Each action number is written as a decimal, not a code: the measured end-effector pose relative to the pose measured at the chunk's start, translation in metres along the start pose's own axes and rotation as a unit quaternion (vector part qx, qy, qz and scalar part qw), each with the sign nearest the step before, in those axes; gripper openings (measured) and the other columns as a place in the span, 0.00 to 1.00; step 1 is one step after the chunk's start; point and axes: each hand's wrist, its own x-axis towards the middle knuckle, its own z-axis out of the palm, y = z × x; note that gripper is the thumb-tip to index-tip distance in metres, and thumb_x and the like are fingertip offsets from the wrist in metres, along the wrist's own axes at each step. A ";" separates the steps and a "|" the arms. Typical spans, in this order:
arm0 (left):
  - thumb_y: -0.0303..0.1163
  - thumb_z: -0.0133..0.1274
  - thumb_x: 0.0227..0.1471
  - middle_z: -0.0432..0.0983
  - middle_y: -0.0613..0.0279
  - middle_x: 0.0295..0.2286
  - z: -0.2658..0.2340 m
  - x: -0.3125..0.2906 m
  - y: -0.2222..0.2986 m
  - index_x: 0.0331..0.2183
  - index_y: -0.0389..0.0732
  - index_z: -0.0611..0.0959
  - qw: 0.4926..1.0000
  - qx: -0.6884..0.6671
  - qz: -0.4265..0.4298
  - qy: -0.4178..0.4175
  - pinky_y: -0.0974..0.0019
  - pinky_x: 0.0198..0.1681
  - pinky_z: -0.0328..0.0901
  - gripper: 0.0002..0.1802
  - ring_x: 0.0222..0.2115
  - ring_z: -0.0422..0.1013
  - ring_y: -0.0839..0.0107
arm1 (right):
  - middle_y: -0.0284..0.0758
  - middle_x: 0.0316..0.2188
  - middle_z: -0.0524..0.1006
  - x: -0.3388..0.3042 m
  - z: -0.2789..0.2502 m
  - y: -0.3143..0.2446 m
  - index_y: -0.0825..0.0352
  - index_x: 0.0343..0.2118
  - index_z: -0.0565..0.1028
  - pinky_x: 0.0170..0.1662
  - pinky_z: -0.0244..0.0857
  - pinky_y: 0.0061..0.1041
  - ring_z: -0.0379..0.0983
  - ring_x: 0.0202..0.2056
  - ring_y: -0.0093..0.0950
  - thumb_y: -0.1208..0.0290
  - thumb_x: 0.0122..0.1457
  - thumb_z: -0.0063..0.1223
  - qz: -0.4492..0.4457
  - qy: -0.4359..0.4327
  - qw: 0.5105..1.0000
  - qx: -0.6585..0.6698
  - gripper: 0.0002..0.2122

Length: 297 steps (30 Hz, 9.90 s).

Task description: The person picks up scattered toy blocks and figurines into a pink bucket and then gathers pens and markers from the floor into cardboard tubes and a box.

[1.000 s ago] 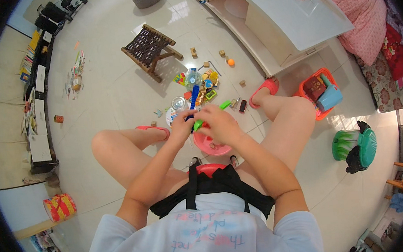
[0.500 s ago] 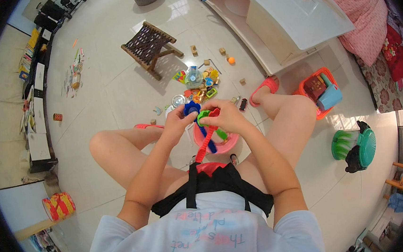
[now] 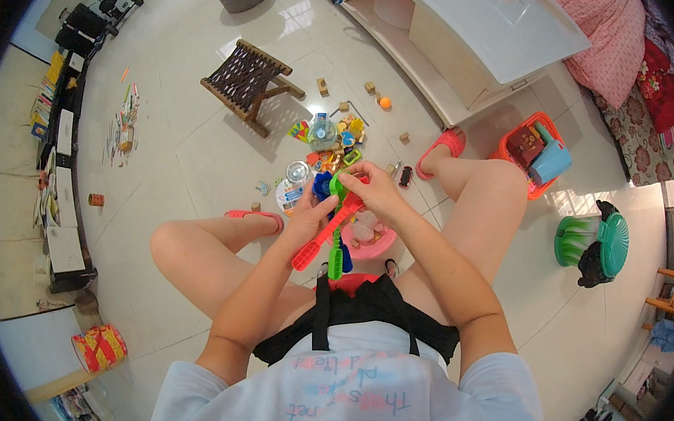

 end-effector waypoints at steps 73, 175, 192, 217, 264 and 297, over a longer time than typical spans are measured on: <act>0.34 0.48 0.50 0.67 0.64 0.31 0.001 0.013 0.002 0.42 0.40 0.63 0.958 0.130 0.157 0.203 0.73 0.35 0.62 0.19 0.31 0.65 0.76 | 0.44 0.40 0.69 0.010 0.034 0.012 0.68 0.45 0.65 0.43 0.60 0.30 0.67 0.41 0.37 0.74 0.49 0.46 -0.206 -0.003 0.945 -0.252 0.17; 0.23 0.47 0.42 0.72 0.61 0.27 -0.062 0.074 -0.096 0.33 0.36 0.74 0.960 0.199 -0.082 0.181 0.71 0.27 0.65 0.11 0.26 0.70 0.72 | 0.38 0.32 0.72 0.088 -0.115 0.170 0.72 0.41 0.66 0.31 0.66 0.23 0.70 0.30 0.27 0.78 0.44 0.49 -0.060 0.314 0.930 -0.184 0.17; 0.37 0.48 0.44 0.71 0.47 0.31 -0.158 0.074 -0.166 0.36 0.37 0.73 0.801 0.529 -0.092 0.265 0.57 0.39 0.62 0.18 0.35 0.68 0.54 | 0.50 0.33 0.71 0.074 -0.120 0.134 0.74 0.38 0.67 0.41 0.59 0.34 0.67 0.36 0.45 0.77 0.51 0.37 -0.093 0.584 0.766 -0.249 0.11; 0.25 0.43 0.42 0.61 0.47 0.37 -0.330 0.097 -0.081 0.41 0.37 0.66 0.581 0.673 -0.195 0.415 0.55 0.41 0.59 0.19 0.39 0.61 0.49 | 0.34 0.29 0.72 0.148 -0.026 0.166 0.72 0.34 0.70 0.34 0.61 0.19 0.67 0.30 0.22 0.77 0.51 0.40 0.104 0.239 0.959 -0.108 0.09; 0.28 0.48 0.42 0.63 0.46 0.34 -0.299 0.131 -0.108 0.31 0.37 0.76 0.666 0.550 -0.138 0.485 0.57 0.40 0.60 0.09 0.37 0.63 0.51 | 0.33 0.26 0.72 0.151 -0.050 0.155 0.73 0.32 0.70 0.32 0.60 0.18 0.66 0.27 0.21 0.77 0.51 0.42 0.072 0.301 0.948 -0.071 0.08; 0.28 0.50 0.36 0.65 0.50 0.31 -0.214 0.149 -0.096 0.32 0.39 0.75 0.724 0.298 0.088 0.616 0.61 0.39 0.60 0.14 0.33 0.64 0.56 | 0.43 0.29 0.73 0.171 -0.062 0.127 0.76 0.32 0.69 0.36 0.61 0.26 0.69 0.31 0.31 0.77 0.49 0.40 -0.028 0.417 0.902 -0.112 0.09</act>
